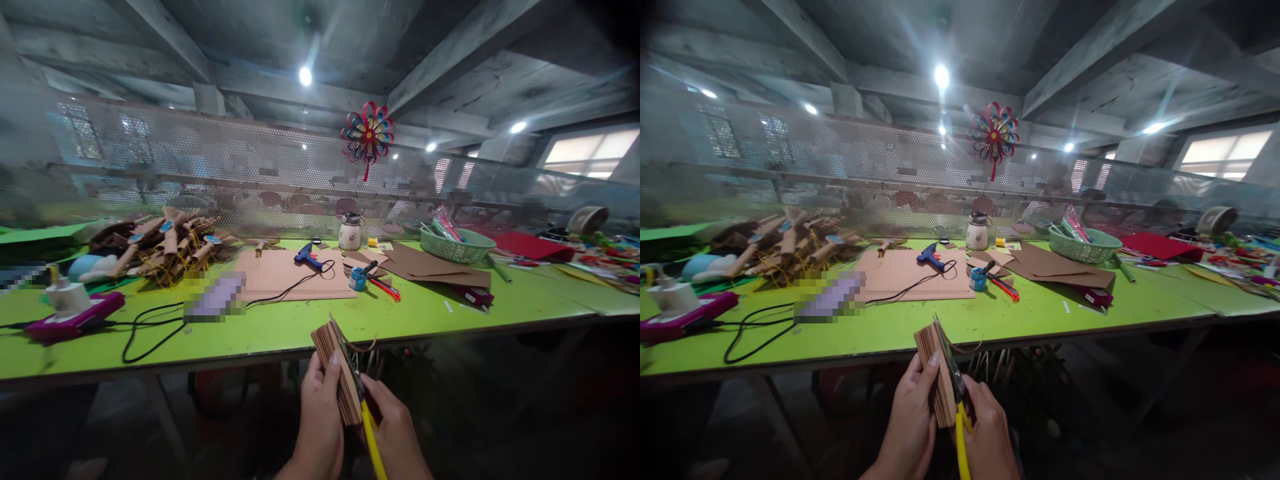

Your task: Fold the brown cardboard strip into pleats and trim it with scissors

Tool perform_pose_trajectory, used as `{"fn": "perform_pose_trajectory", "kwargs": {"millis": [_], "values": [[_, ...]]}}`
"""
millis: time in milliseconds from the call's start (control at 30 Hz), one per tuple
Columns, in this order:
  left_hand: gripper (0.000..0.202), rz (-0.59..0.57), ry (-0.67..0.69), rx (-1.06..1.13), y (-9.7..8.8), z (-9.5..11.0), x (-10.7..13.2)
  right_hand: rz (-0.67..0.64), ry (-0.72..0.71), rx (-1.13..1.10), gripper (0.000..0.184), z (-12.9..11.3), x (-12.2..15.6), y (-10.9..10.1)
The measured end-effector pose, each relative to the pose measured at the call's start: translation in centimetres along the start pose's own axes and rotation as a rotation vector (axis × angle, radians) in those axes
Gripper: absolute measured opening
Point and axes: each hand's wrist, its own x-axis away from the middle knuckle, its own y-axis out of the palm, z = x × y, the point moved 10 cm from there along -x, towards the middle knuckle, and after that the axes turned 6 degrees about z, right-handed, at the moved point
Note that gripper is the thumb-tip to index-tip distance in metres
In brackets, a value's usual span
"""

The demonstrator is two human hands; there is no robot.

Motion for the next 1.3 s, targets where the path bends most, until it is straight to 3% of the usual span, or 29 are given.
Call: {"fn": "perform_pose_trajectory", "kwargs": {"millis": [1100,1300], "values": [[0.039,-0.041,-0.037,0.044,0.3,-0.3,0.0,-0.013,0.010,0.017,0.048,0.8,0.4,0.1],[0.046,-0.059,-0.038,0.030,0.4,-0.4,-0.1,0.005,0.001,0.045,0.048,0.9,0.1,-0.2]]}}
